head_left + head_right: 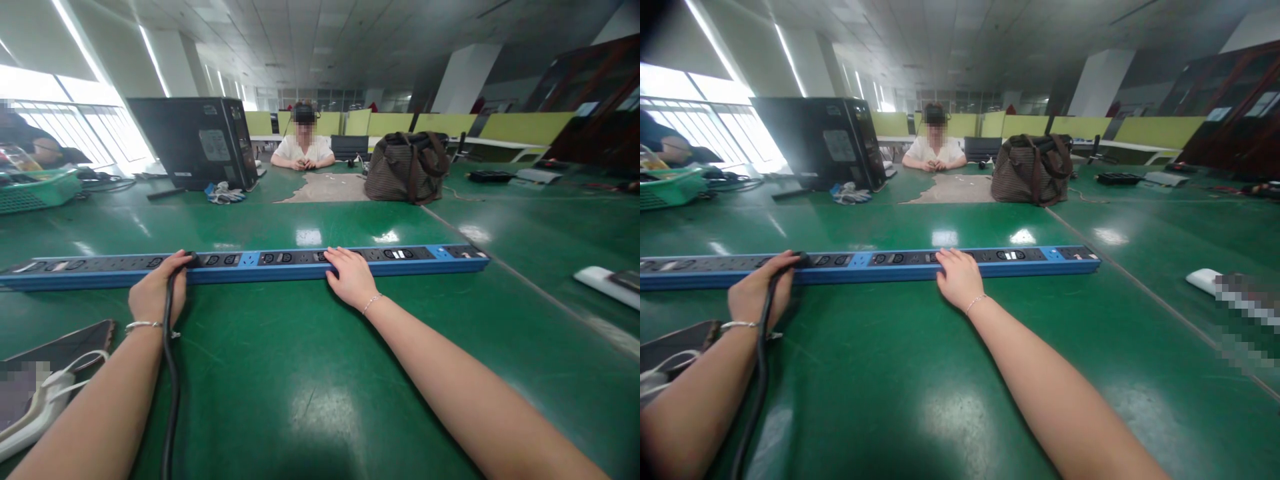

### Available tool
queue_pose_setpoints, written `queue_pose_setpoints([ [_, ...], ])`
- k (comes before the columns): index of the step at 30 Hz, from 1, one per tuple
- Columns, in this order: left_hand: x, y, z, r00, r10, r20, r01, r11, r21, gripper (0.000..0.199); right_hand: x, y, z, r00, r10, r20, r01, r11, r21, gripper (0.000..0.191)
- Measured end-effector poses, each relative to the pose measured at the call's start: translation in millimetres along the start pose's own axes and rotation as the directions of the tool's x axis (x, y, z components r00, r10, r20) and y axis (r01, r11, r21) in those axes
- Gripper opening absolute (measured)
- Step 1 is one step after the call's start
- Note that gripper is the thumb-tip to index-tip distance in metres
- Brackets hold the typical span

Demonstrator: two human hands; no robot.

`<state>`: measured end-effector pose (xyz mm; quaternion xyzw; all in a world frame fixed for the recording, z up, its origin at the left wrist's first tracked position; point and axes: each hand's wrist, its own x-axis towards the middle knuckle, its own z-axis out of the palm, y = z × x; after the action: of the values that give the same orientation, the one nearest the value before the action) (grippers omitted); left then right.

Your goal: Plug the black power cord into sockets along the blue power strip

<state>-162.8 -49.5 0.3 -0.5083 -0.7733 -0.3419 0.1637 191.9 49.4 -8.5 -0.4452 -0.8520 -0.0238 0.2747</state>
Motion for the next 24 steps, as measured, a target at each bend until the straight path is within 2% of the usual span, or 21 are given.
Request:
queue_pose_setpoints([
  [5, 4.3, -3.1, 5.4, 0.999, 0.024, -0.042, -0.026, 0.999, -0.036, 0.030, -0.5, -0.6, 0.4, 1.000, 0.014, -0.008, -0.014, 1.000, 0.007, 0.042],
  [8, 6.7, 0.4, 1.6, 0.981, 0.025, -0.195, -0.060, 0.982, -0.178, 0.030, -0.8, -0.9, 0.6, 1.000, 0.017, -0.010, -0.017, 1.000, 0.009, 0.043],
  [10, 7.5, 6.8, -2.8, 0.944, -0.009, -0.330, -0.085, 0.959, -0.269, 0.032, -0.8, -1.1, 0.6, 1.000, 0.018, -0.011, -0.018, 1.000, 0.009, 0.042],
  [12, 7.0, 17.3, -6.3, 0.930, -0.030, -0.365, -0.091, 0.947, -0.309, 0.031, -0.7, -1.3, 0.4, 1.000, 0.019, -0.012, -0.019, 1.000, 0.009, 0.042],
  [16, 0.6, 49.1, -4.3, 0.981, 0.052, -0.189, -0.112, 0.940, -0.323, 0.029, -0.4, -1.8, -0.4, 1.000, 0.019, -0.008, -0.019, 1.000, 0.007, 0.042],
  [18, -4.1, 66.5, 0.7, 0.988, 0.125, -0.086, -0.147, 0.931, -0.334, 0.029, -0.4, -1.9, -0.8, 1.000, 0.018, -0.005, -0.018, 1.000, 0.005, 0.042],
  [21, -10.2, 85.3, 8.7, 0.986, 0.168, -0.022, -0.166, 0.931, -0.325, 0.029, -0.5, -2.0, -1.0, 1.000, 0.020, -0.008, -0.020, 1.000, 0.000, 0.043],
  [24, -12.7, 90.6, 13.4, 0.983, 0.186, -0.011, -0.182, 0.947, -0.264, 0.029, -0.6, -2.1, -0.7, 1.000, 0.024, -0.011, -0.024, 1.000, 0.000, 0.042],
])
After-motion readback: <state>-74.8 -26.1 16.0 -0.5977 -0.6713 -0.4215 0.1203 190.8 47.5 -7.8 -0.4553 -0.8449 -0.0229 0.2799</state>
